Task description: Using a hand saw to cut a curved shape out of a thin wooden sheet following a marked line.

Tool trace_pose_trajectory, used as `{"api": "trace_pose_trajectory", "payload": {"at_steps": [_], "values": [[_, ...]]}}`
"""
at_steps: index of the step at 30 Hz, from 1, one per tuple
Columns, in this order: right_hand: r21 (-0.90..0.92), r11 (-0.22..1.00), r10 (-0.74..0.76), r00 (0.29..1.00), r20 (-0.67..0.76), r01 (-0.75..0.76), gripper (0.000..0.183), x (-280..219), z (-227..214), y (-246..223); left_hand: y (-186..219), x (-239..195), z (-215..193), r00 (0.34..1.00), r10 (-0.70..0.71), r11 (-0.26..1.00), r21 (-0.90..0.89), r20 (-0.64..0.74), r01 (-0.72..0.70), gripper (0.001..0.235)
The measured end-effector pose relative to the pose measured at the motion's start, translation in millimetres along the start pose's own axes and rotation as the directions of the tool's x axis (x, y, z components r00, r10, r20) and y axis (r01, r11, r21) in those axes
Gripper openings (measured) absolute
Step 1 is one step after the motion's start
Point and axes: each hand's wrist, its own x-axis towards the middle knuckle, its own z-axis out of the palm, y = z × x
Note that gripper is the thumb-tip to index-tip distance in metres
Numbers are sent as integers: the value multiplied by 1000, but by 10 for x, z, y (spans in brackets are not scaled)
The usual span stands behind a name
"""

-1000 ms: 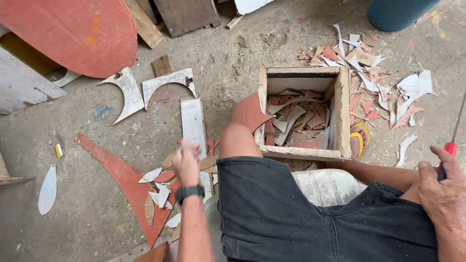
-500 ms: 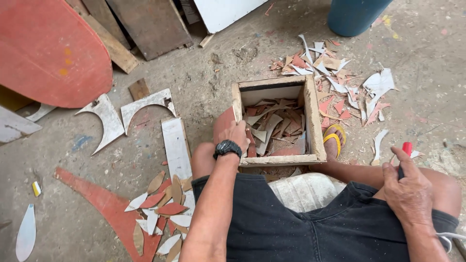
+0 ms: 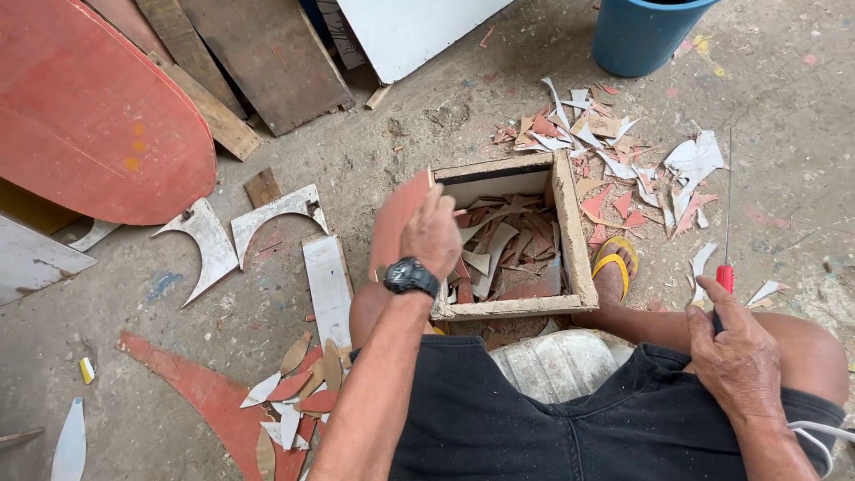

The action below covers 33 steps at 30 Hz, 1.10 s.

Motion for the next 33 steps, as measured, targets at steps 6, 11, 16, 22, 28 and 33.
{"api": "trace_pose_trajectory", "payload": {"at_steps": [6, 11, 16, 22, 28, 33], "values": [[-23, 998, 52, 999, 8, -52, 52, 34, 33, 24, 1097, -184, 53, 922, 382, 775, 520, 68, -359, 18], [10, 1000, -30, 999, -16, 30, 50, -20, 4, 18, 1554, -442, 975, 850, 180, 791, 441, 495, -424, 32], [-2, 998, -62, 998, -23, 62, 49, -50, 15, 22, 1530, -650, 1569, 796, 138, 878, 298, 589, -373, 27], [-2, 996, -93, 995, -30, 93, 50, -19, 38, 26, 1444, -550, 1001, 807, 190, 962, -271, 559, -39, 54], [24, 993, -112, 991, -74, 115, 51, -44, 50, 69, 758, -642, 796, 818, -76, 969, -153, 570, 196, 16], [33, 998, -56, 997, -57, 58, 63, -2, 6, -72, 342, -784, 826, 739, -208, 978, 121, 640, 171, 19]]}}
